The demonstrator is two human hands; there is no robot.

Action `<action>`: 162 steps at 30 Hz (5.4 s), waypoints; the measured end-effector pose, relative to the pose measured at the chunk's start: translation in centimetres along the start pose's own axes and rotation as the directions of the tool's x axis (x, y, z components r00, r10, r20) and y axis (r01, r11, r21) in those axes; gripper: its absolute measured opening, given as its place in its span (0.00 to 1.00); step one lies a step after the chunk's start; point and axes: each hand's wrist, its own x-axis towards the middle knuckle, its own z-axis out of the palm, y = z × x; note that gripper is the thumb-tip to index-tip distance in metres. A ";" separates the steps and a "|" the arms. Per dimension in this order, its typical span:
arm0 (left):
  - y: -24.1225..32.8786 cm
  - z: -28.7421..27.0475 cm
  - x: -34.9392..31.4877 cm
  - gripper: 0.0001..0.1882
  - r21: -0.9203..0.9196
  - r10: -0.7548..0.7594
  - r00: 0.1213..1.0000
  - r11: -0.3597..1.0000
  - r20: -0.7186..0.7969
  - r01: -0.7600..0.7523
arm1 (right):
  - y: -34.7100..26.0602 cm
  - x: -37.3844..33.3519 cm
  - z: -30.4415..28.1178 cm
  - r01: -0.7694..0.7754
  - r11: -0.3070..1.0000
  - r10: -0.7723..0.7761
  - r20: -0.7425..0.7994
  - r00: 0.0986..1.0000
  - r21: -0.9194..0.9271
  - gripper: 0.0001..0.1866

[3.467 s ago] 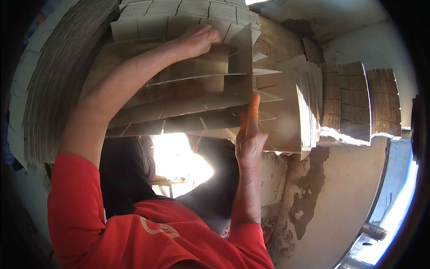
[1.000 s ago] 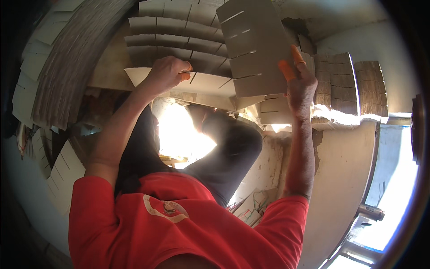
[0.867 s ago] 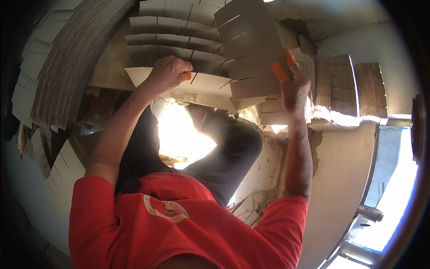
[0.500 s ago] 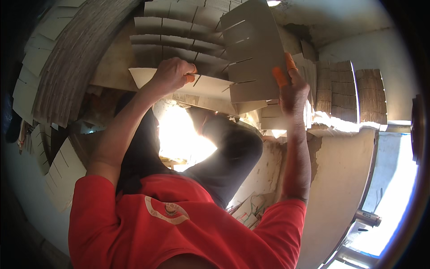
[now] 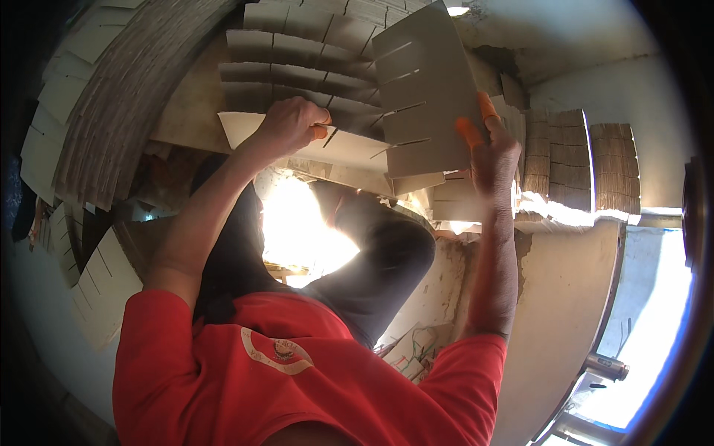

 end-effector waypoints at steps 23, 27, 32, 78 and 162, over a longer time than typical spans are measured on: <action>0.0 0.4 0.6 0.09 0.001 -0.046 0.998 0.999 0.038 0.046 | -0.5 0.8 4.0 -0.047 0.994 0.001 0.404 0.915 0.104 0.31; 0.1 0.6 0.8 0.08 0.013 -0.044 0.998 0.999 0.047 0.044 | 0.4 0.7 4.4 -0.001 0.996 -0.038 0.429 0.903 0.091 0.31; -0.3 0.8 0.8 0.06 0.007 -0.040 0.999 0.999 0.019 0.040 | -0.4 0.1 4.5 0.020 0.998 -0.042 0.379 0.924 0.062 0.30; -1.0 -2.8 -3.4 0.13 0.056 -0.026 0.990 0.998 -0.142 0.034 | 8.2 -1.5 -6.4 0.138 0.899 -0.367 -0.544 0.754 -0.416 0.12; -2.9 -4.7 -5.1 0.19 0.229 -0.023 0.964 0.970 -0.264 0.085 | 19.1 -6.4 -4.6 -0.482 0.609 0.366 -0.315 0.876 -0.630 0.20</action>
